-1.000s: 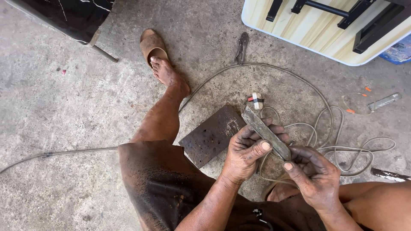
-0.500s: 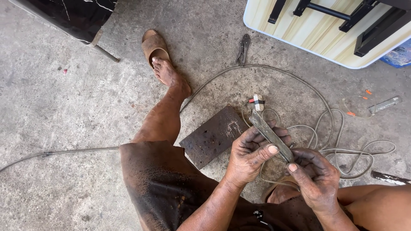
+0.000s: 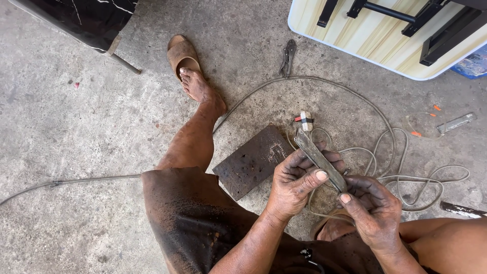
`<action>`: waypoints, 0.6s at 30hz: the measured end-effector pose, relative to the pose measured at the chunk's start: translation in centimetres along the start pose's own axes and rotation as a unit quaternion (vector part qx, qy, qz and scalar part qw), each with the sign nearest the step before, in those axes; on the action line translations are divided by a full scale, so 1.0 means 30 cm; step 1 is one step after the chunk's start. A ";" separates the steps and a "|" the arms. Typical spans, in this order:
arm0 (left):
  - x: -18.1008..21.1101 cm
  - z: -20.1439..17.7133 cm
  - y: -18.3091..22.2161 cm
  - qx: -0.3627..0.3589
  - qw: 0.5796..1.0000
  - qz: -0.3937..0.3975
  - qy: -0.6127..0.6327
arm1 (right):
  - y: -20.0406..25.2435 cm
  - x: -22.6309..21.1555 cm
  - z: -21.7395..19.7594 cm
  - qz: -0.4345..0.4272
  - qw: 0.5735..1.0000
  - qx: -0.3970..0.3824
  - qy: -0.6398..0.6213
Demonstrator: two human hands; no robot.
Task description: Drilling a hole into a metal plate using a power drill and then manipulating the plate with pliers.
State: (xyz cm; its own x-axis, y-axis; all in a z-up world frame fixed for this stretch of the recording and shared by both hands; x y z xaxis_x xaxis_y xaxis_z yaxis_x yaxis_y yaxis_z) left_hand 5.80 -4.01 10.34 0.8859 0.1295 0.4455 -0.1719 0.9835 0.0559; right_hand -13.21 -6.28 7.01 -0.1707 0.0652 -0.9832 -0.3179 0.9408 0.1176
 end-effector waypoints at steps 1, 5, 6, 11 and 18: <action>-0.002 -0.002 -0.001 0.000 1.000 0.000 0.000 | -0.004 -0.006 0.002 0.000 1.000 0.000 0.000; -0.005 -0.014 -0.003 0.006 1.000 -0.006 -0.005 | -0.008 -0.006 0.004 0.002 0.999 0.002 0.042; -0.004 -0.014 -0.003 0.002 1.000 -0.009 -0.016 | -0.006 -0.001 0.004 0.001 0.999 0.000 0.048; -0.027 -0.058 0.006 -0.050 0.989 -0.085 0.114 | -0.025 -0.093 0.028 -0.101 0.992 -0.061 -0.036; -0.115 -0.002 0.093 -0.125 0.936 -0.246 0.218 | -0.121 -0.293 0.089 -0.014 0.925 -0.204 -0.321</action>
State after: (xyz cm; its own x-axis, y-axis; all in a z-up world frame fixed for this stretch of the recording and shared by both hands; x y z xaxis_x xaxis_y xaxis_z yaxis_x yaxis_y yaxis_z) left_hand 2.29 -1.72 8.91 0.9326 -0.3607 0.0112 0.3605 0.9297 -0.0761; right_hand -8.07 -9.37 14.85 0.3896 0.3497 -0.8520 -0.6615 0.7499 0.0053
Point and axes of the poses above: each hand's wrist, its own y-axis away from the middle knuckle, its own z-axis out of the palm, x = y × z, the point moved 7 cm from there along -y, towards the middle knuckle, and after that the axes turned 12 degrees about y, right-handed, at the moved point
